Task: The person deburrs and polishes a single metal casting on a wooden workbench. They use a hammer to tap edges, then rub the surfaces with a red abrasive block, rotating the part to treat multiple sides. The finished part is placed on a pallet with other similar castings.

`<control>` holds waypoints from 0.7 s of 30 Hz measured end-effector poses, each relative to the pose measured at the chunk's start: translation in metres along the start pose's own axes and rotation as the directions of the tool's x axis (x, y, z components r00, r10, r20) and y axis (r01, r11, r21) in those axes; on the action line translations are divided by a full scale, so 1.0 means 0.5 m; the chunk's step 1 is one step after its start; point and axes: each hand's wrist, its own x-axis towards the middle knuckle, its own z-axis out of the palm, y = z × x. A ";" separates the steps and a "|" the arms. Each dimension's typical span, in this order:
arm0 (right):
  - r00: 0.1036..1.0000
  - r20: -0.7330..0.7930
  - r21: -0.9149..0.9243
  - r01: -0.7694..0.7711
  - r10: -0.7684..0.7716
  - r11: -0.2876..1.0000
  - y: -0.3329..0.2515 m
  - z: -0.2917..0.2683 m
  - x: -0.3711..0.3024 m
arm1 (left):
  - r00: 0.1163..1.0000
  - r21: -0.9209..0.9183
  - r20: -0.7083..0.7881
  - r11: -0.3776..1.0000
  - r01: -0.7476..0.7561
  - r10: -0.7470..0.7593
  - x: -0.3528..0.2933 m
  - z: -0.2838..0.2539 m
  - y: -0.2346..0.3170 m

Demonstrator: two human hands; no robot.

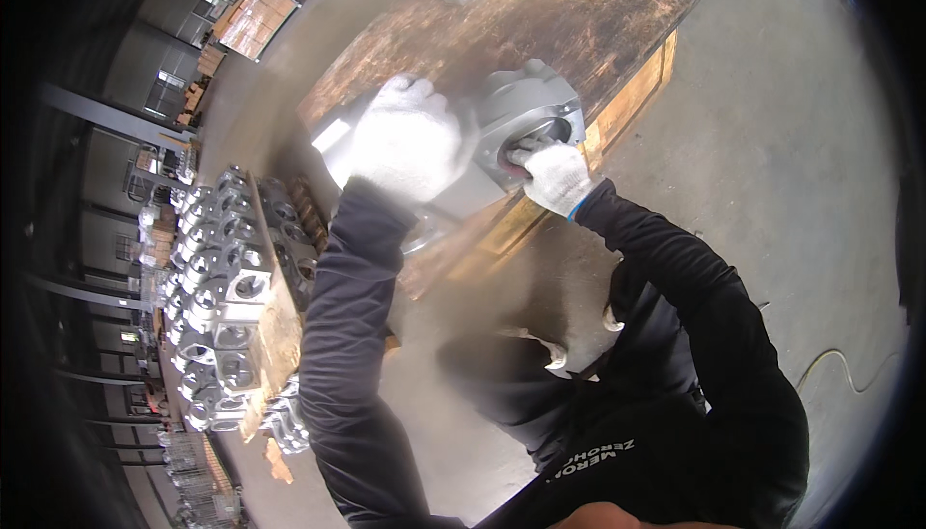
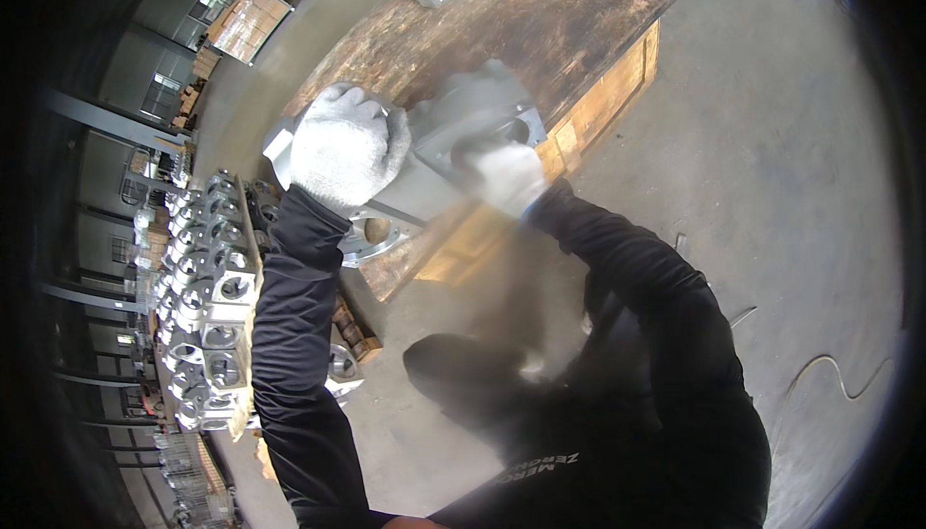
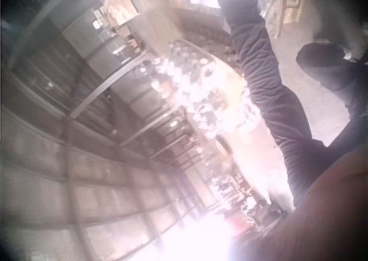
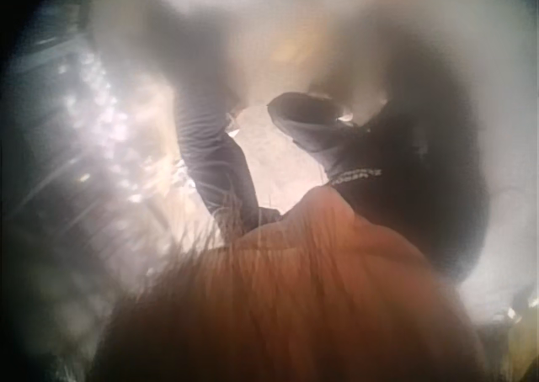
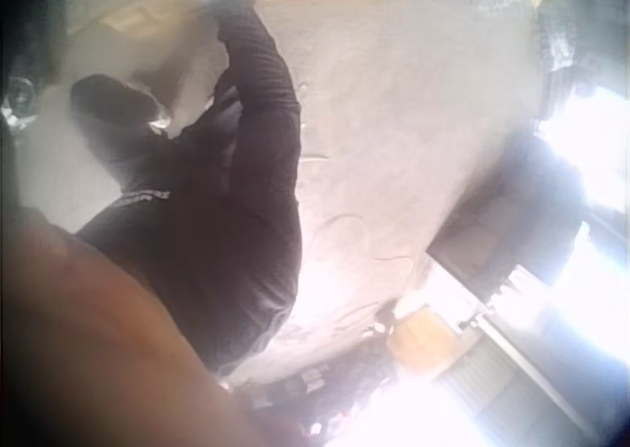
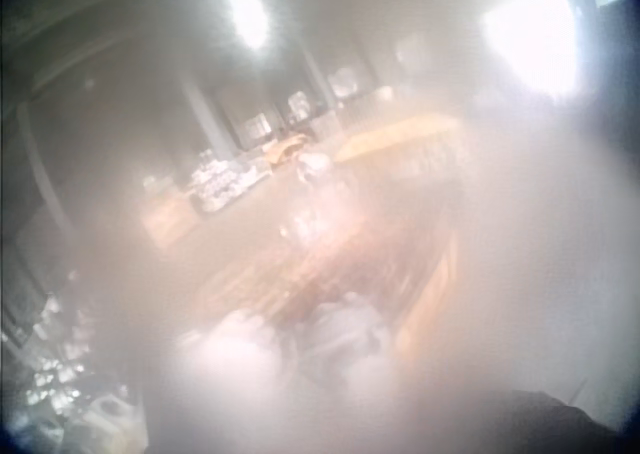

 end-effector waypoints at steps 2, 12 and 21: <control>0.983 -0.176 0.121 -0.024 0.045 0.992 -0.002 0.004 0.007 | 0.999 0.015 -0.026 1.000 -0.018 0.018 0.007 -0.004 0.000; 0.811 0.389 0.730 0.017 0.436 -0.683 0.023 0.028 0.024 | 1.000 0.026 0.012 1.000 0.015 -0.016 0.020 -0.015 0.007; 0.985 0.034 0.049 -0.171 0.169 0.984 0.022 0.031 0.015 | 0.988 0.021 0.037 0.989 0.147 -0.148 0.014 -0.017 0.028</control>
